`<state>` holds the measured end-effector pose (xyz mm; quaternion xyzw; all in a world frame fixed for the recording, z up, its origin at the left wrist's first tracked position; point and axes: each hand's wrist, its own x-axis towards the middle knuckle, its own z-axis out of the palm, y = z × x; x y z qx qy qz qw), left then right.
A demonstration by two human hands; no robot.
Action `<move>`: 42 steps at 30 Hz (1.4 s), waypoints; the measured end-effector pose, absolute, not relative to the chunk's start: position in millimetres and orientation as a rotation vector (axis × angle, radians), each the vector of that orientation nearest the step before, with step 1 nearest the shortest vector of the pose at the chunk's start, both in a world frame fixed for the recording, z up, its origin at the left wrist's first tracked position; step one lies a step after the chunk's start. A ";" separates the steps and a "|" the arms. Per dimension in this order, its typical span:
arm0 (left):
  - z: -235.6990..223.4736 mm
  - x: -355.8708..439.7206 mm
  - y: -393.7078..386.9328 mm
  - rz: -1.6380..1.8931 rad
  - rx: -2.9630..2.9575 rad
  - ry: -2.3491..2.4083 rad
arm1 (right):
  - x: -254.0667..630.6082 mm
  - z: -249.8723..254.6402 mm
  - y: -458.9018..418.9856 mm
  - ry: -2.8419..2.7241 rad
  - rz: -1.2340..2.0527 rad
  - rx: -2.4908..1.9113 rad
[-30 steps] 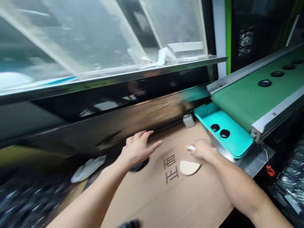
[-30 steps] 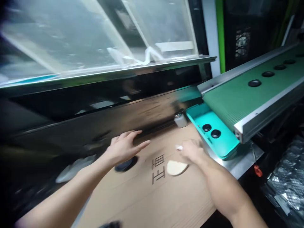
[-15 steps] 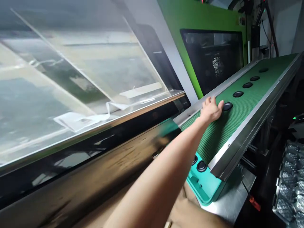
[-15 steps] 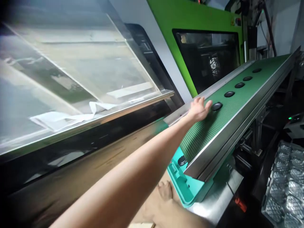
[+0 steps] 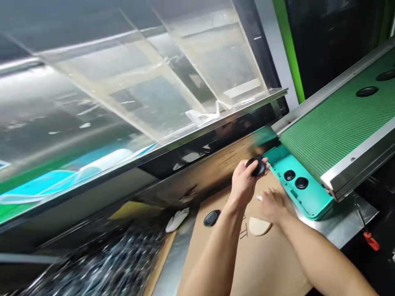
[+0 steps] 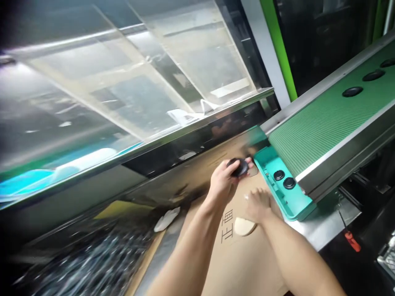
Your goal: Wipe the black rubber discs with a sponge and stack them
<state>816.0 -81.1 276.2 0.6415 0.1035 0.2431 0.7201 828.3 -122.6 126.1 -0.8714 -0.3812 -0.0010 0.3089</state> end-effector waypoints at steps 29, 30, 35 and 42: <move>122.7 713.0 3.5 0.386 0.450 0.420 | 760.6 138.5 -90.0 -1.333 -0.286 -2.292; 121.4 713.3 4.2 0.392 0.462 0.424 | 760.9 139.6 -90.2 -1.380 -0.283 -2.280; 118.0 715.4 6.4 0.430 0.461 0.427 | 759.0 140.0 -91.7 -1.374 -0.286 -2.333; 118.2 715.3 6.8 0.407 0.457 0.430 | 763.8 133.9 -90.3 -1.394 -0.297 -2.291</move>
